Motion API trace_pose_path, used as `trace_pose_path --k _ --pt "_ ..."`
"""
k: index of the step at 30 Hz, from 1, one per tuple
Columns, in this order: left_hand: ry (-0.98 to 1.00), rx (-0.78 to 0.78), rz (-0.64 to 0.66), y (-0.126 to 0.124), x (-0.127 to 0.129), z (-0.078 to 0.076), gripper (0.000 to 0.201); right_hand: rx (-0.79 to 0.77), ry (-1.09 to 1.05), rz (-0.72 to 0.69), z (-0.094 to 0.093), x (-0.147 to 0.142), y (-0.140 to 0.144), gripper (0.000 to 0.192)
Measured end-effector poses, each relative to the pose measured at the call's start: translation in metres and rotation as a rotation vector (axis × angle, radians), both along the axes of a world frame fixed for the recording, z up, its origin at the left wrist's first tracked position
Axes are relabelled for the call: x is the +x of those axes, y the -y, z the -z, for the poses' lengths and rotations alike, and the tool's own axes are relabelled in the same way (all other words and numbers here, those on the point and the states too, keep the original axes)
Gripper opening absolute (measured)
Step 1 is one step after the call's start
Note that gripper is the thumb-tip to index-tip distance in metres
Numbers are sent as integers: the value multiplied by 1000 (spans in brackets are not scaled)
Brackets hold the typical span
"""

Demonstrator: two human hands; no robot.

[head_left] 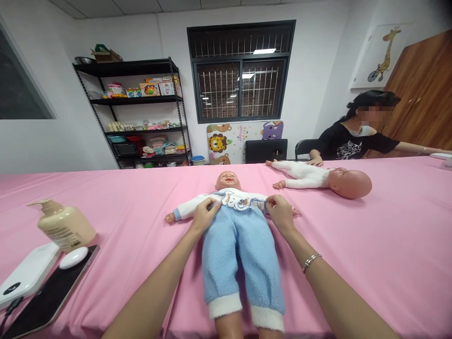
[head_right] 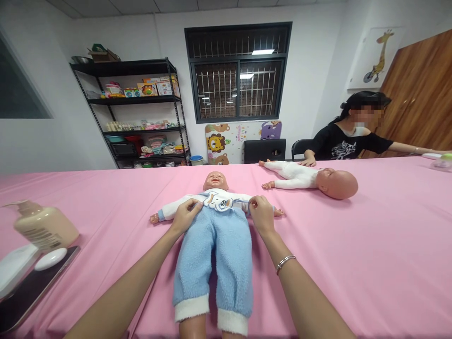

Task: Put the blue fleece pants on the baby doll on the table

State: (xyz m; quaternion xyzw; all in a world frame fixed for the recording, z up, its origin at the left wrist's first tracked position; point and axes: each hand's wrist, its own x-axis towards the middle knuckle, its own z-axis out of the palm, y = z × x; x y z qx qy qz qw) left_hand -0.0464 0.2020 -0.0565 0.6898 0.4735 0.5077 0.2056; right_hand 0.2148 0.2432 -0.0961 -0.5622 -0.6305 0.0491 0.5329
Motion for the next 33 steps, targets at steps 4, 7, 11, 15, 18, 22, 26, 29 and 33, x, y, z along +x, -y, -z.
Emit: trace_pose_path --k 4,7,11,15,18,22,26,29,33 --pt "-83 -28 -9 -4 -6 3 29 -123 -18 0 5 12 -6 17" --pt "-121 -60 -49 -8 -15 3 33 -200 -139 -185 5 11 -5 19" --pt "-169 -143 15 -15 -31 3 22 -307 -263 -406 5 2 -3 23" --pt "-182 -208 77 -20 -44 8 18 -487 -377 -537 4 3 -2 6" --pt "-204 -238 141 -21 -47 11 26 -576 -480 -630 0 3 2 14" --pt "-240 -251 251 -20 -50 12 25 -584 -531 -660 -4 -2 9 26" --pt "-230 -312 381 -18 -52 11 25 -512 -412 -557 -5 -1 8 21" --pt "-197 -354 415 -17 -51 10 22 -378 -233 -243 -4 5 3 14" --pt "-219 -374 357 -16 -51 9 14 -351 -265 -61 -2 6 2 11"
